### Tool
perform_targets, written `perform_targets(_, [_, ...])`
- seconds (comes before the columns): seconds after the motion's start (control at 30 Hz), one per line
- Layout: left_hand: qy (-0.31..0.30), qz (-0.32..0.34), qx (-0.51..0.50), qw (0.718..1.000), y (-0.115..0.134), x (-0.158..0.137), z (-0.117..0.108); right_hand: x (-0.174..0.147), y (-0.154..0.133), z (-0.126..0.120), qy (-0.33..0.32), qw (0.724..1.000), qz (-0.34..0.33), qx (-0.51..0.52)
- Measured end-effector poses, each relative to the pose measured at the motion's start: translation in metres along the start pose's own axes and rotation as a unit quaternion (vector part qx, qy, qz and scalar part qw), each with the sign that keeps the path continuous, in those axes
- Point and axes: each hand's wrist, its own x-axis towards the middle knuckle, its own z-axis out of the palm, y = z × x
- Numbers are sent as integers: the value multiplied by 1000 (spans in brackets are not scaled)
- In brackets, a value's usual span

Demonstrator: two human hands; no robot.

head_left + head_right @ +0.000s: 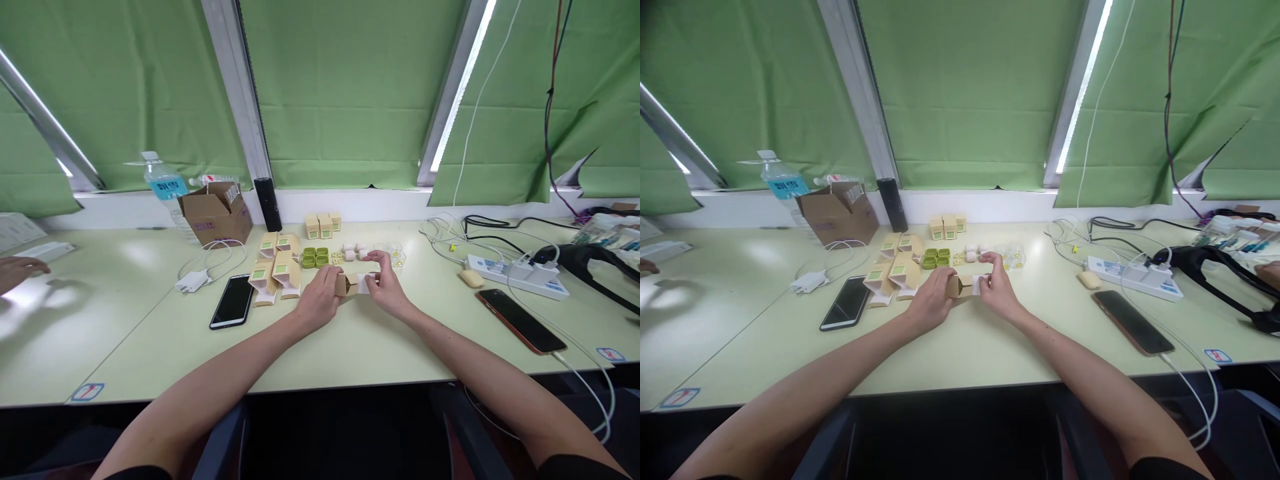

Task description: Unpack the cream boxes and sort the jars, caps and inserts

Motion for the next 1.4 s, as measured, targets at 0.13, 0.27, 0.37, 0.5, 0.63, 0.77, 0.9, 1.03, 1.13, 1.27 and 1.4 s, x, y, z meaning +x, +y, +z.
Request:
perform_targets(0.13, [3, 13, -33, 999, -2, 2, 1, 5, 6, -3, 58, 995, -63, -51])
perform_targets(0.27, [-15, 9, -53, 998, 1, 2, 0, 9, 14, -6, 115, 982, -119, -95])
perform_targets(0.37, [-12, 2, -63, 998, 3, 2, -1, 11, 18, -7, 134, 973, -134, -134])
perform_targets(0.5, [0, 5, -56, 998, 4, 1, 1, 9, 15, -6, 116, 958, -200, -171])
perform_targets(0.63, [12, 10, -35, 999, 4, -1, 4, 3, 7, -3, 67, 951, -240, -185])
perform_targets(0.77, [27, 8, -15, 1000, 2, -1, 5, 0, 1, -3, 40, 957, -230, -173])
perform_targets(0.9, [44, 17, 24, 999, 0, -2, 3, -1, -1, -1, 34, 967, -206, -150])
perform_targets(1.03, [45, 51, 88, 994, 1, -4, 2, -1, 2, 4, 23, 976, -159, -149])
perform_targets(1.13, [47, 78, 149, 985, 5, -4, 2, 0, 6, 8, 27, 983, -118, -136])
perform_targets(1.27, [29, 105, 206, 972, 11, -4, 0, 4, 12, 12, 18, 994, -73, -85])
perform_targets(1.4, [3, 64, 208, 976, 14, 0, -2, 6, 12, 10, 30, 999, -36, 2])
